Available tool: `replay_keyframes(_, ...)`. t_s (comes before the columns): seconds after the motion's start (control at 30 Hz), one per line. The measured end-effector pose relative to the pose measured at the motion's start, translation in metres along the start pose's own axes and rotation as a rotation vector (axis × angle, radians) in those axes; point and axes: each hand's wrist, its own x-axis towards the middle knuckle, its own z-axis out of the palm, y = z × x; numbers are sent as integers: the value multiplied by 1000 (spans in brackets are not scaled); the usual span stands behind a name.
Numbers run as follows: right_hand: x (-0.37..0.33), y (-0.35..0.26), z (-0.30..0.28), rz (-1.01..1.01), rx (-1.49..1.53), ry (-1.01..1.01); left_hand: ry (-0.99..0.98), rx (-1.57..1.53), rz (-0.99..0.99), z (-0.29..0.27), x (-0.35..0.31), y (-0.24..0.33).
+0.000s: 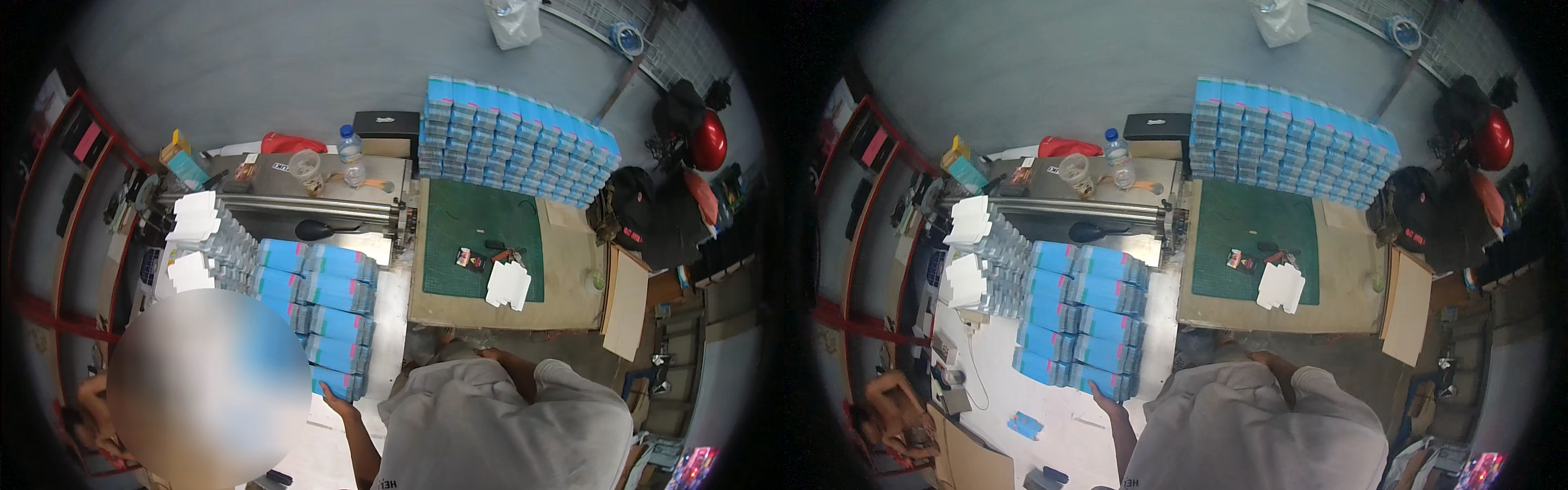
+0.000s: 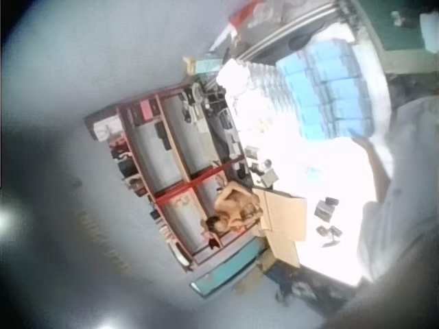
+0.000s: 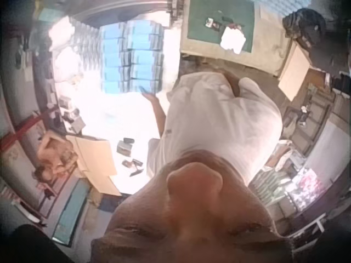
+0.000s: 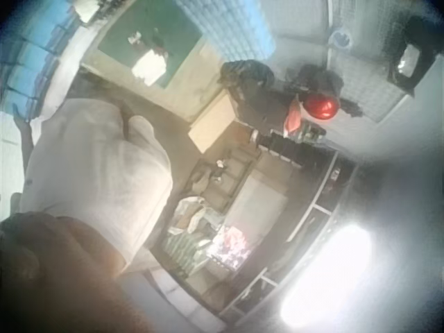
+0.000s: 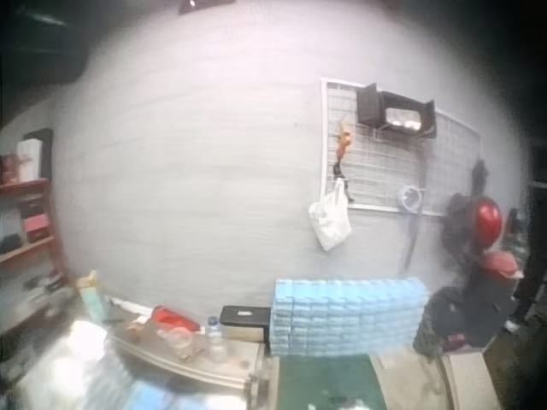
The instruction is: The person repeatedly picks up stacks of light blue rectangular packages from a table and places them onto a growing pile on a green mat. The person occasionally adjusts the alignment of the stacked packages.
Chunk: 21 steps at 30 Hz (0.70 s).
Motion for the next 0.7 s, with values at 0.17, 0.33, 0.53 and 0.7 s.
replay_keyframes(0.17,45,81,38,56,342,23,-20,14,-61,-5,1,2)
replay_keyframes(0.33,61,148,66,70,480,52,-12,68,-86,-7,-4,4)
replay_keyframes(0.53,33,175,80,218,807,69,-2,88,-110,1,-8,11)
replay_keyframes(0.7,21,162,86,268,967,92,36,121,-138,1,-9,12)
